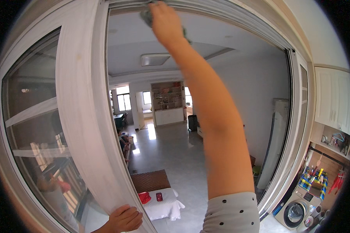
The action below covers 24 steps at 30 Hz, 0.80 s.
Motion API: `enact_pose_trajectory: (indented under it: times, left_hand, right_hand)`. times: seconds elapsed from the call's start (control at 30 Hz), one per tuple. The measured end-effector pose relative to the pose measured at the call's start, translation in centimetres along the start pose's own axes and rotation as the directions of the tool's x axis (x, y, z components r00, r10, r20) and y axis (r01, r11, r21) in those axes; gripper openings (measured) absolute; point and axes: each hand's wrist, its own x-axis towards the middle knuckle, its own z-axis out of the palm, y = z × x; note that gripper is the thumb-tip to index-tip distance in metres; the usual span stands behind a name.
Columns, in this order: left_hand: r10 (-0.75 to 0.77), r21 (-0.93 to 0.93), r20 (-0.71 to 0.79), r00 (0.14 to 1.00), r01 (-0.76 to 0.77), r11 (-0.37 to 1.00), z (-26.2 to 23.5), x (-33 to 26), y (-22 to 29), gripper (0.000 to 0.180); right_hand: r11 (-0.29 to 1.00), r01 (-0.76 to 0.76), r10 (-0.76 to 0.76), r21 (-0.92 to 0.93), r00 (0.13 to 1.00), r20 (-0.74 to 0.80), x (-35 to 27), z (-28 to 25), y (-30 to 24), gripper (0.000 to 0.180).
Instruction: The person wipes the white frame of a sliding glass door with a green cloth. They clean the vertical and horizontal sections of the frame on a balcony, moving the cloth up and down and side to side.
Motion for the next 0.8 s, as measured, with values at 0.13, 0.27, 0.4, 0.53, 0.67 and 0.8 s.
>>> enact_pose_trajectory:
  times: [0.13,0.27,0.4,0.53,0.67,0.8]
  left_hand:
    - [0.095,0.185,0.123,0.988,-0.117,0.976,-0.1,0.3,0.6,0.012]
    - [-0.116,-0.15,0.043,0.992,0.121,0.981,-0.5,1.0,0.8,0.012]
    - [0.065,0.082,0.112,0.992,-0.074,0.994,0.1,-0.2,0.9,0.016]
    - [-0.011,-0.078,0.051,0.999,0.015,0.997,-1.0,0.4,0.0,0.018]
    - [-0.253,-0.441,0.067,0.965,0.256,0.86,-1.8,1.2,0.2,0.02]
    - [-0.279,-0.451,-0.001,0.96,0.249,0.857,-1.5,0.9,0.5,0.023]
  right_hand:
    - [0.995,-0.059,0.048,0.077,0.989,0.14,1.9,2.7,-6.3,0.03]
    - [0.998,0.047,-0.034,-0.039,0.959,0.281,4.6,6.5,-8.0,0.03]
    - [0.984,-0.032,0.072,-0.178,0.972,0.226,4.6,6.7,-8.8,0.029]
    - [0.984,-0.042,0.067,-0.174,0.988,0.141,2.5,4.8,-2.0,0.03]
    - [0.946,-0.132,0.178,-0.297,0.975,0.131,0.5,2.3,2.2,0.032]
    - [0.931,-0.159,0.212,-0.328,0.968,0.133,-0.4,1.0,2.8,0.033]
